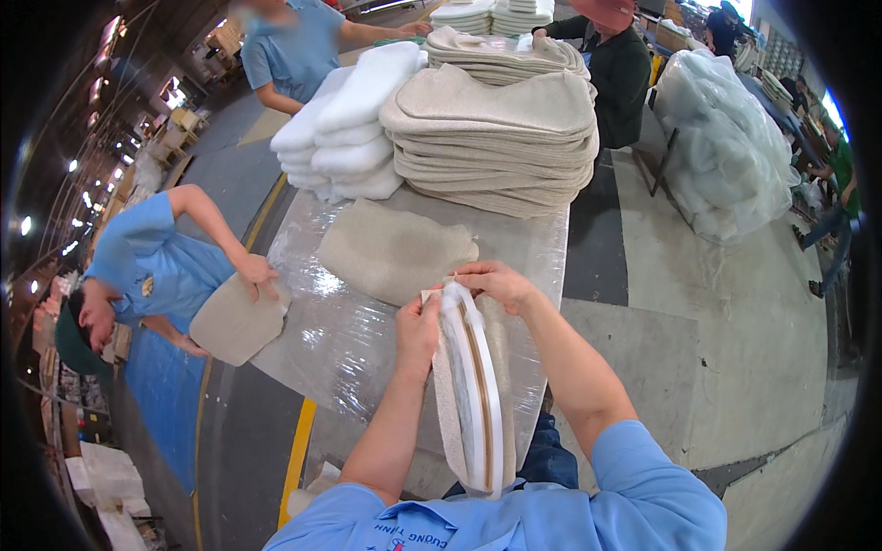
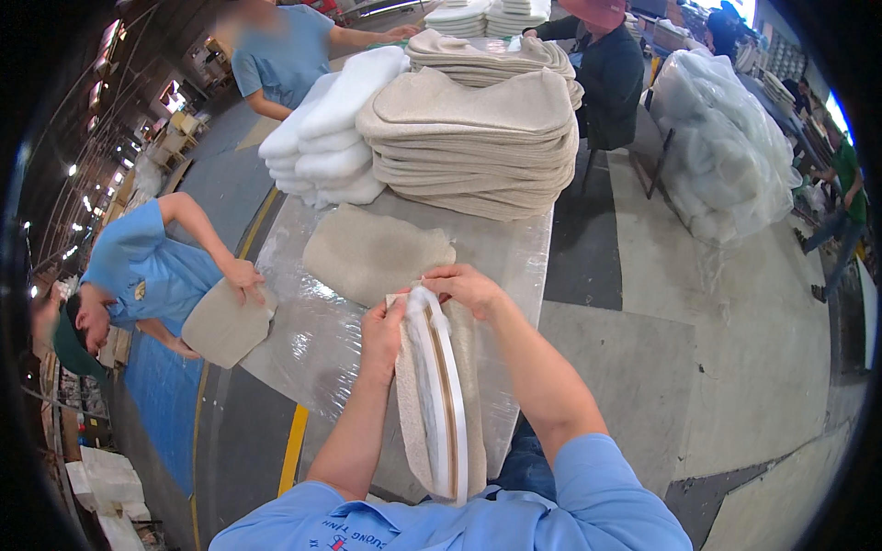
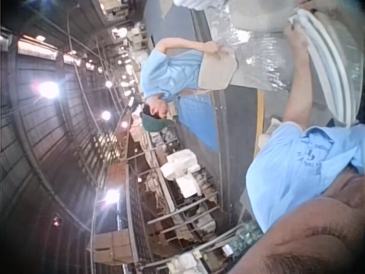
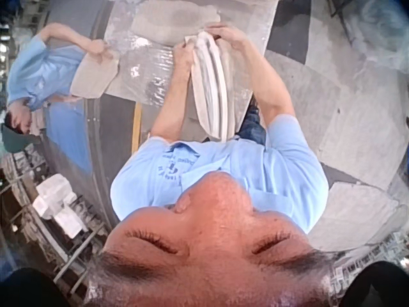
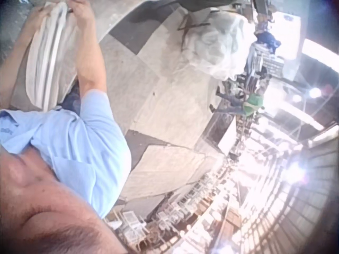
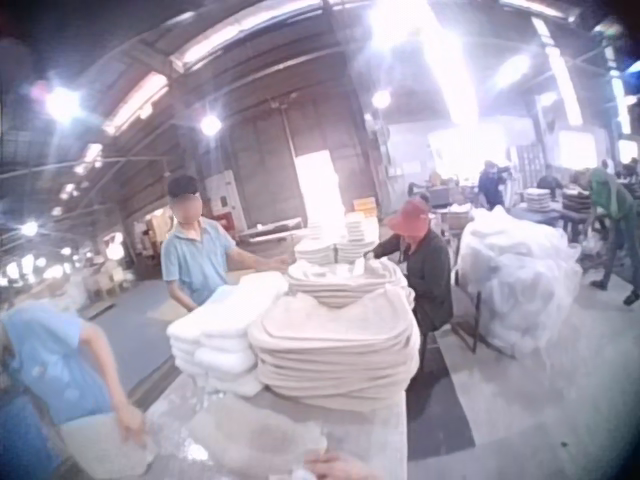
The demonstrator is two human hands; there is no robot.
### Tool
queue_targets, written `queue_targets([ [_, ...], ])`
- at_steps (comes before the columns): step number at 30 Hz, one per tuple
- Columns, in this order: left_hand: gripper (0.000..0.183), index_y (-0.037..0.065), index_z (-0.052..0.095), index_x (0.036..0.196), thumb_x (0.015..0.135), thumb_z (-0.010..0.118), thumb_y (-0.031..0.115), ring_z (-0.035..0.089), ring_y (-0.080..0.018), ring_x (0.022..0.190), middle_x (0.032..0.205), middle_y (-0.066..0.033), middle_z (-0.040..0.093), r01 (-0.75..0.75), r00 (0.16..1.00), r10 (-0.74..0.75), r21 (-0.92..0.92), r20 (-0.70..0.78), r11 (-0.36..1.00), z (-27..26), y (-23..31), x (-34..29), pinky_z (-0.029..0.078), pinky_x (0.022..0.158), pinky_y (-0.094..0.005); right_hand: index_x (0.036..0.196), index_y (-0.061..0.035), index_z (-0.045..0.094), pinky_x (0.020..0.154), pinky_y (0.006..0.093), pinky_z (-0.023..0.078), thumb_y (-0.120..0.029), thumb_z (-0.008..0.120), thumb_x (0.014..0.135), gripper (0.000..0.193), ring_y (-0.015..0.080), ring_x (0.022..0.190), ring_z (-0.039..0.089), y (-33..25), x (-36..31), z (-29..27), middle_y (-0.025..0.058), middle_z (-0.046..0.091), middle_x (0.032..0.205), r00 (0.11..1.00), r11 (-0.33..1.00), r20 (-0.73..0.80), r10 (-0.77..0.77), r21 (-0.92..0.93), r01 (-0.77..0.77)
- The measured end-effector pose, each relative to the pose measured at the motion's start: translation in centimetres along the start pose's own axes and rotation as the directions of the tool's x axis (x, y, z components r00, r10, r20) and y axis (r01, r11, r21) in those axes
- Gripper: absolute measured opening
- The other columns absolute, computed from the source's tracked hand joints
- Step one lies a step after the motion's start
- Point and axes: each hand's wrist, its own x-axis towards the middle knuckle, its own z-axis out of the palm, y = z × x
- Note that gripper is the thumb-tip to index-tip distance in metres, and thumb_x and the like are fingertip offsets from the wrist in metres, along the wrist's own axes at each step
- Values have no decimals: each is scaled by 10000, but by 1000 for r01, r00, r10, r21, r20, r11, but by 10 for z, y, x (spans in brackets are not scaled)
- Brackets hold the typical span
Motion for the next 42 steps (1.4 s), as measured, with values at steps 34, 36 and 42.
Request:
queue_targets([
  [34,257,-35,700,1190,951,609,-22,674,-353,1162,1258,-199,689,-407,846,506,411,-166,815,24,-5,-22,539,1013,-409,1005,-19,656,916,365,532,11,684,948,70,264,1090,664,58,-8,59,145,703,1179,577,649,-298,-761,-366,667],
  [36,235,-44,703,1152,939,605,-42,678,-350,1151,1236,-196,694,-468,813,564,418,-141,779,26,-3,-20,545,1006,-410,1000,-17,652,919,375,537,5,680,954,58,274,1087,675,62,-10,61,152,705,1166,581,665,-326,-746,-316,676],
  [42,201,-61,716,1087,951,573,-27,685,-334,1131,1195,-206,709,-549,766,634,405,-106,731,21,-2,-19,540,988,-417,974,0,650,935,383,546,-15,695,958,50,294,1073,686,70,-15,68,152,713,1113,549,659,-375,-747,-310,685],
])
